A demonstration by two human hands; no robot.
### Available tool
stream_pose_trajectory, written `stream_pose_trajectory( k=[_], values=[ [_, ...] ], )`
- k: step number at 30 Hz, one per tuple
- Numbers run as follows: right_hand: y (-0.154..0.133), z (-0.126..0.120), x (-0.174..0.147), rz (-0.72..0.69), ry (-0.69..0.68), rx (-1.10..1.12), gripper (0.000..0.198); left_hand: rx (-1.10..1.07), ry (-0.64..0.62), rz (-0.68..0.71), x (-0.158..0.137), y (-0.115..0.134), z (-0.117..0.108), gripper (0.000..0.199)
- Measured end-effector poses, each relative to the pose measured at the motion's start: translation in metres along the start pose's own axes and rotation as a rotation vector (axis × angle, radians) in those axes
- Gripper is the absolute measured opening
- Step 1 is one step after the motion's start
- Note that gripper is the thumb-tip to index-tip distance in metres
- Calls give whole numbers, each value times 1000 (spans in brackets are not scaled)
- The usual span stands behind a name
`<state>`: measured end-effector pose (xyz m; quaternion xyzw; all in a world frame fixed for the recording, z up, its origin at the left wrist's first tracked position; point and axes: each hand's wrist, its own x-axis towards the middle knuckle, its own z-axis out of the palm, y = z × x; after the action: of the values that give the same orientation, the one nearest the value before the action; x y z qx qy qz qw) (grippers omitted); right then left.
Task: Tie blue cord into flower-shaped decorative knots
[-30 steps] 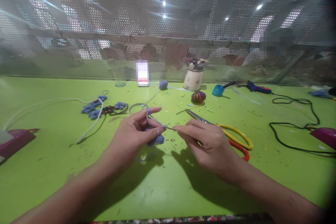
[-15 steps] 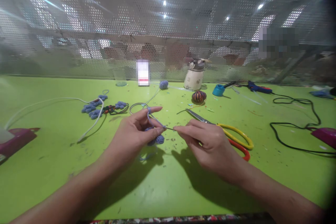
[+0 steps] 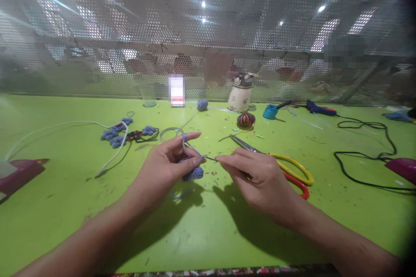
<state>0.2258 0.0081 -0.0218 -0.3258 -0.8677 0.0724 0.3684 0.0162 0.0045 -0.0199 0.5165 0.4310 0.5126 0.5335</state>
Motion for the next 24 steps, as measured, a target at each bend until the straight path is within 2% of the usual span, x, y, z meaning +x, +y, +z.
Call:
stream_pose_trajectory(
  k=[17,24],
  values=[
    [-1,-1,-2,-39,7,-41,28,33,-3,-1,0,1,1,49],
    [0,0,-2,-29,-19,-60,30,48,-6,-13,-1,3,2,53]
  ],
)
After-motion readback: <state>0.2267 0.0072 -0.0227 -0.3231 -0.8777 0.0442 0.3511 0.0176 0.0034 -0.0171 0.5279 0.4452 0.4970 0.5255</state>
